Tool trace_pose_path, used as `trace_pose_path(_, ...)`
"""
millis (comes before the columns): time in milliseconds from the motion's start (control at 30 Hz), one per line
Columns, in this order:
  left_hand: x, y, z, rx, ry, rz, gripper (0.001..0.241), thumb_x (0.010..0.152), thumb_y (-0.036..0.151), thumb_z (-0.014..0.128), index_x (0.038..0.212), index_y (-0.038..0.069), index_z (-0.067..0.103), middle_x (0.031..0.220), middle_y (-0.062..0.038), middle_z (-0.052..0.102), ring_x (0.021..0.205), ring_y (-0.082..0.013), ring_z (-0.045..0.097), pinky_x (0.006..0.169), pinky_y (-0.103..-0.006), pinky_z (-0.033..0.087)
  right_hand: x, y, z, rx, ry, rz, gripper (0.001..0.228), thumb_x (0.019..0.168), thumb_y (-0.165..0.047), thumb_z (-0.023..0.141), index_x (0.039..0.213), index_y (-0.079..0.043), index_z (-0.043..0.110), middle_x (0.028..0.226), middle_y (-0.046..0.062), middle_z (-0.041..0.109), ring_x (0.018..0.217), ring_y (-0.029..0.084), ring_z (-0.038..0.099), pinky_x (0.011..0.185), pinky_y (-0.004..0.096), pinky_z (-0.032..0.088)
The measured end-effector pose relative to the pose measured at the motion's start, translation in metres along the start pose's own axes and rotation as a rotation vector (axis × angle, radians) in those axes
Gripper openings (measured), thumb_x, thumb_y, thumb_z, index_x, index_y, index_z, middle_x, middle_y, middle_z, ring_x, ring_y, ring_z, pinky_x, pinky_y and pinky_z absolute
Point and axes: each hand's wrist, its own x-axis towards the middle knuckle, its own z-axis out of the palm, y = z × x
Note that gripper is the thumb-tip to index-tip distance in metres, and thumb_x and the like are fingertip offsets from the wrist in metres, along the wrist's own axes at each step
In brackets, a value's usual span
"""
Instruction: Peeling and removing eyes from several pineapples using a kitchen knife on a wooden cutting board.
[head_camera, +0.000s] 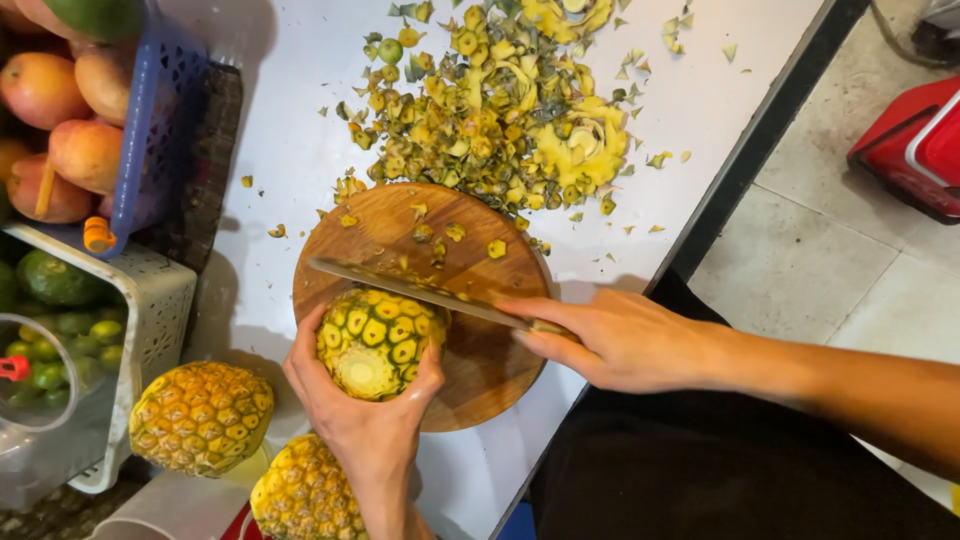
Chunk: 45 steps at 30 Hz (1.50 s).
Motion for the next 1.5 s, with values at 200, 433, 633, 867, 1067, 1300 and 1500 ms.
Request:
trace_pose_path(200, 0.001, -0.005, -0.001, 0.023, -0.003, 0.057, 0.093, 0.060, 0.018, 0.093, 0.141, 0.005, 0.050, 0.133, -0.016, 0.052, 0.126, -0.0334, 0.054, 0.109, -0.0443, 0.046, 0.010, 0.007, 0.002, 0.008, -0.026, -0.041, 0.056, 0.099, -0.051, 0.042, 0.152, -0.032, 0.043, 0.060, 0.017, 0.064, 0.057, 0.039, 0.066, 0.059, 0.049, 0.053)
trace_pose_path(433, 0.003, -0.010, -0.006, 0.028, -0.056, 0.091, 0.095, 0.057, 0.019, 0.092, 0.141, 0.005, 0.050, 0.135, -0.017, 0.052, 0.126, -0.0337, 0.054, 0.108, -0.0434, 0.046, 0.026, 0.009, -0.002, 0.038, -0.055, -0.011, 0.061, 0.098, -0.052, 0.039, 0.155, -0.030, 0.045, 0.085, 0.021, 0.073, 0.076, 0.038, 0.071, 0.073, 0.048, 0.056)
trace_pose_path(633, 0.027, -0.016, -0.025, 0.033, -0.285, 0.425, 0.109, 0.053, 0.023, 0.095, 0.146, 0.003, 0.042, 0.143, -0.021, 0.049, 0.133, -0.0387, 0.050, 0.112, -0.0459, 0.043, 0.018, 0.049, 0.004, 0.080, 0.366, -0.601, 0.044, 0.117, -0.044, 0.041, 0.145, -0.013, 0.053, 0.110, 0.022, 0.073, 0.094, 0.039, 0.072, 0.077, 0.046, 0.057)
trace_pose_path(867, 0.008, 0.012, -0.017, 0.050, -0.149, 0.058, 0.113, 0.053, 0.026, 0.095, 0.148, 0.000, 0.038, 0.137, -0.023, 0.051, 0.127, -0.0408, 0.053, 0.104, -0.0461, 0.046, -0.042, -0.026, 0.015, -0.182, 0.167, -0.100, 0.064, 0.096, -0.047, 0.051, 0.159, -0.039, 0.039, 0.072, 0.012, 0.073, 0.059, 0.034, 0.070, 0.057, 0.046, 0.057)
trace_pose_path(1067, 0.005, 0.010, -0.015, 0.017, -0.129, 0.035, 0.093, 0.053, 0.022, 0.090, 0.134, 0.000, 0.051, 0.128, -0.018, 0.058, 0.121, -0.0359, 0.059, 0.102, -0.0418, 0.049, -0.056, -0.021, 0.027, -0.223, 0.253, -0.112, 0.066, 0.093, -0.044, 0.053, 0.157, -0.038, 0.038, 0.076, 0.008, 0.074, 0.057, 0.035, 0.069, 0.051, 0.048, 0.056)
trace_pose_path(1300, 0.003, 0.007, -0.013, -0.010, -0.109, 0.049, 0.091, 0.054, 0.022, 0.091, 0.133, 0.001, 0.053, 0.129, -0.018, 0.057, 0.120, -0.0357, 0.060, 0.101, -0.0421, 0.050, -0.046, -0.020, 0.033, -0.230, 0.331, -0.154, 0.067, 0.092, -0.043, 0.055, 0.157, -0.035, 0.038, 0.075, 0.008, 0.073, 0.053, 0.034, 0.069, 0.048, 0.047, 0.056)
trace_pose_path(1500, 0.005, -0.003, -0.010, 0.045, -0.105, 0.142, 0.101, 0.054, 0.023, 0.094, 0.139, -0.004, 0.046, 0.132, -0.023, 0.053, 0.124, -0.0403, 0.054, 0.104, -0.0455, 0.046, -0.032, -0.015, 0.026, -0.173, 0.361, -0.291, 0.059, 0.099, -0.043, 0.054, 0.154, -0.031, 0.039, 0.060, 0.012, 0.067, 0.052, 0.036, 0.066, 0.050, 0.048, 0.054)
